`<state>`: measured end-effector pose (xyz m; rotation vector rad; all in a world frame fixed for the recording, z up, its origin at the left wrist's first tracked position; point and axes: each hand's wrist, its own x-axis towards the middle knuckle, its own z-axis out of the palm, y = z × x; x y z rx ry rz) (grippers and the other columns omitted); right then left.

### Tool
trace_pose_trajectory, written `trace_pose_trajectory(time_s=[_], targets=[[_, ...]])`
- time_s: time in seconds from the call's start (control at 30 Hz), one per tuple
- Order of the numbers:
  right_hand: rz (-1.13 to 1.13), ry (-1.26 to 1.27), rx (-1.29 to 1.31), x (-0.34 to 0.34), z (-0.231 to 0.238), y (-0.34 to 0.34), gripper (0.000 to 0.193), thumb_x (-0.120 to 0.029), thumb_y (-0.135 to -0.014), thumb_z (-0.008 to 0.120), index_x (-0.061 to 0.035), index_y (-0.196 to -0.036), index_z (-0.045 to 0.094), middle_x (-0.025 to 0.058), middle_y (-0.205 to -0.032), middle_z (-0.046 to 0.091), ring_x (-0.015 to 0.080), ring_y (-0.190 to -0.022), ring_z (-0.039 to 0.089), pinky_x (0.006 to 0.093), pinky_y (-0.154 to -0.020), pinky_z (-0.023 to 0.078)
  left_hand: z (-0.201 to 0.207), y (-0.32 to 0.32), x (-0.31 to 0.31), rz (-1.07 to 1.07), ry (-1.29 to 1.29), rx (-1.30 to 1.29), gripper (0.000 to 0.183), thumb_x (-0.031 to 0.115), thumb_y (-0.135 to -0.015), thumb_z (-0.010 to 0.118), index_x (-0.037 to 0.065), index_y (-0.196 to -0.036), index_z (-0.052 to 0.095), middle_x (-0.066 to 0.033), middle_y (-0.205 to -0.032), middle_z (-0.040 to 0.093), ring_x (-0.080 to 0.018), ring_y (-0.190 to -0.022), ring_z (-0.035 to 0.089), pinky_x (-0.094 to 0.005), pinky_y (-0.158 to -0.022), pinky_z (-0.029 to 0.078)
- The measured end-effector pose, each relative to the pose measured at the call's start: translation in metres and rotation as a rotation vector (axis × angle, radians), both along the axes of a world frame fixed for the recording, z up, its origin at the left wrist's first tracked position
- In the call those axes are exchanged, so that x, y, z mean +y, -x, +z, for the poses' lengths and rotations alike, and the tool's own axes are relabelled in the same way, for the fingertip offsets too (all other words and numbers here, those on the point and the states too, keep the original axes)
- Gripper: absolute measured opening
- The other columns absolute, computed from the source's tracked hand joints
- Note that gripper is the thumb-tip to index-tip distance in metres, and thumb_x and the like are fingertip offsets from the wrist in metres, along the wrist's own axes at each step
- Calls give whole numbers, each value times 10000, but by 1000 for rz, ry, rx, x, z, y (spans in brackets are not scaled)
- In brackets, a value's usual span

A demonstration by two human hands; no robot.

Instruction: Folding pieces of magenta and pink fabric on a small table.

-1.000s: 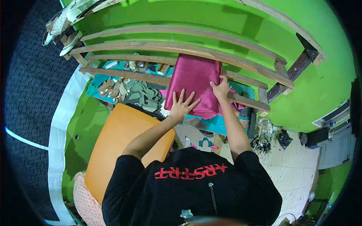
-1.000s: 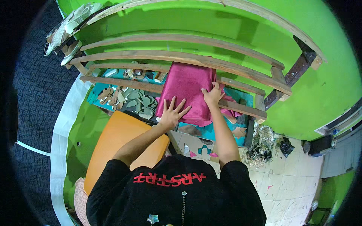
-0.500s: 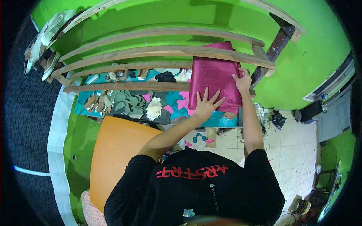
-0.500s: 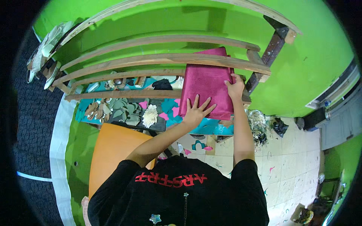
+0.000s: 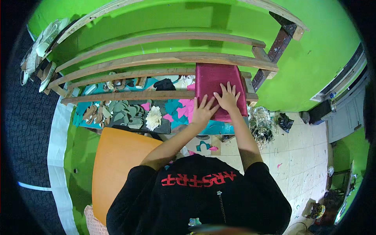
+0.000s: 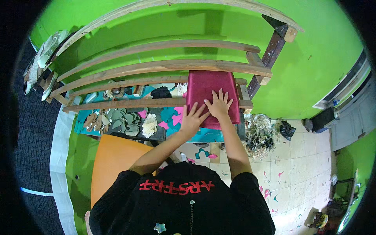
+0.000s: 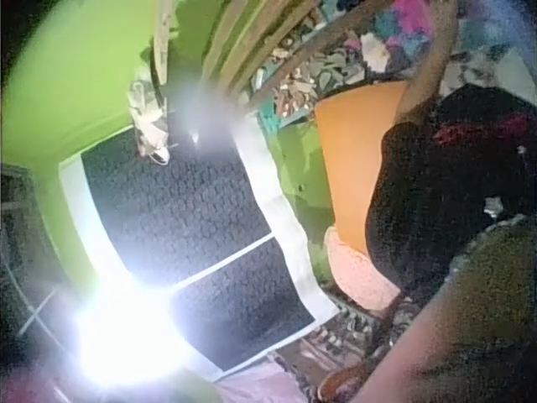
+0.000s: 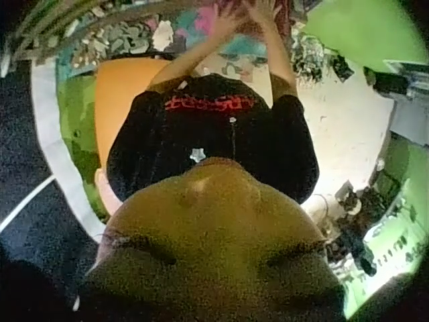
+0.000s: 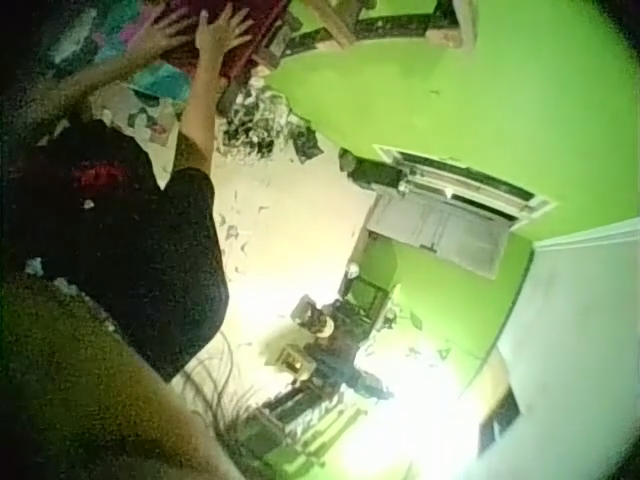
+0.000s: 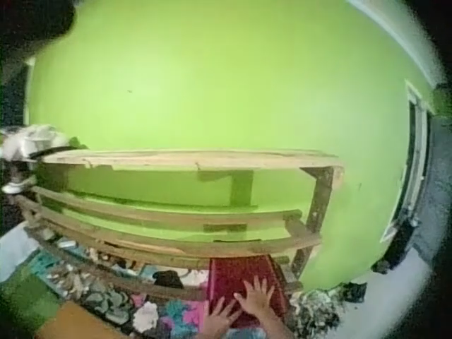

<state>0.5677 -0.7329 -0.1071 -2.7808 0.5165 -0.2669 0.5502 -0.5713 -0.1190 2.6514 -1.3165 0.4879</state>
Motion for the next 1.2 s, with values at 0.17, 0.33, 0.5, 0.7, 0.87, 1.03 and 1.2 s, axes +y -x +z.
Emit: trace_pose_trajectory(time_s=[0.17, 0.33, 0.5, 0.7, 0.87, 1.03, 1.2], targets=[[1, 79, -8, 0, -5, 3, 640, -531, -793, 473, -190, -1320, 348, 126, -1430, 179, 374, -1314, 114, 597, -1019, 52, 12, -2, 25, 21, 136, 192, 829, 185, -527, 771, 257, -1274, 421, -73, -1418, 215, -346, -1308, 161, -633, -954, 224], [27, 36, -28, -4, 0, 3, 665, -542, -769, 504, -188, -1313, 362, 132, -1427, 190, 368, -1314, 120, 580, -1028, 60, -12, -7, 19, -27, 329, 192, 737, -72, -554, 603, 138, -1245, 457, -215, -1414, 125, -448, -1273, 180, -432, -998, 333], [-18, 59, -15, -11, 0, 6, 708, -579, -748, 510, -202, -1325, 349, 144, -1431, 171, 376, -1314, 113, 536, -1046, 75, -10, -7, 17, -94, 340, 227, 709, -46, -565, 626, 89, -1240, 457, -249, -1401, 134, -466, -1271, 164, -461, -1014, 290], [-121, 146, 27, -24, 0, 16, 702, -606, -763, 459, -235, -1341, 317, 137, -1433, 167, 394, -1303, 136, 532, -1042, 123, -12, -3, 0, -160, 370, 194, 723, 7, -558, 678, 65, -1242, 450, -280, -1389, 125, -485, -1267, 145, -476, -1012, 285], [-161, 144, 27, -46, -1, 27, 699, -603, -766, 454, -229, -1342, 319, 145, -1430, 174, 407, -1297, 147, 510, -1048, 132, -15, 3, -21, -169, 380, 268, 713, 7, -565, 681, 70, -1240, 457, -274, -1397, 100, -478, -1275, 121, -461, -1020, 284], [-191, 156, 8, -63, -7, 36, 699, -596, -770, 449, -202, -1337, 335, 152, -1424, 191, 404, -1295, 153, 479, -1057, 129, -16, 5, -31, -178, 328, 271, 714, 10, -572, 678, 87, -1246, 455, -269, -1398, 97, -466, -1279, 123, -456, -1020, 288], [-206, 164, 47, -65, -7, 37, 700, -589, -773, 445, -203, -1343, 321, 147, -1429, 176, 400, -1298, 146, 471, -1059, 129, -8, 6, -31, -168, 292, 301, 723, 25, -570, 683, 111, -1251, 454, -251, -1402, 111, -445, -1286, 131, -438, -1022, 294]])
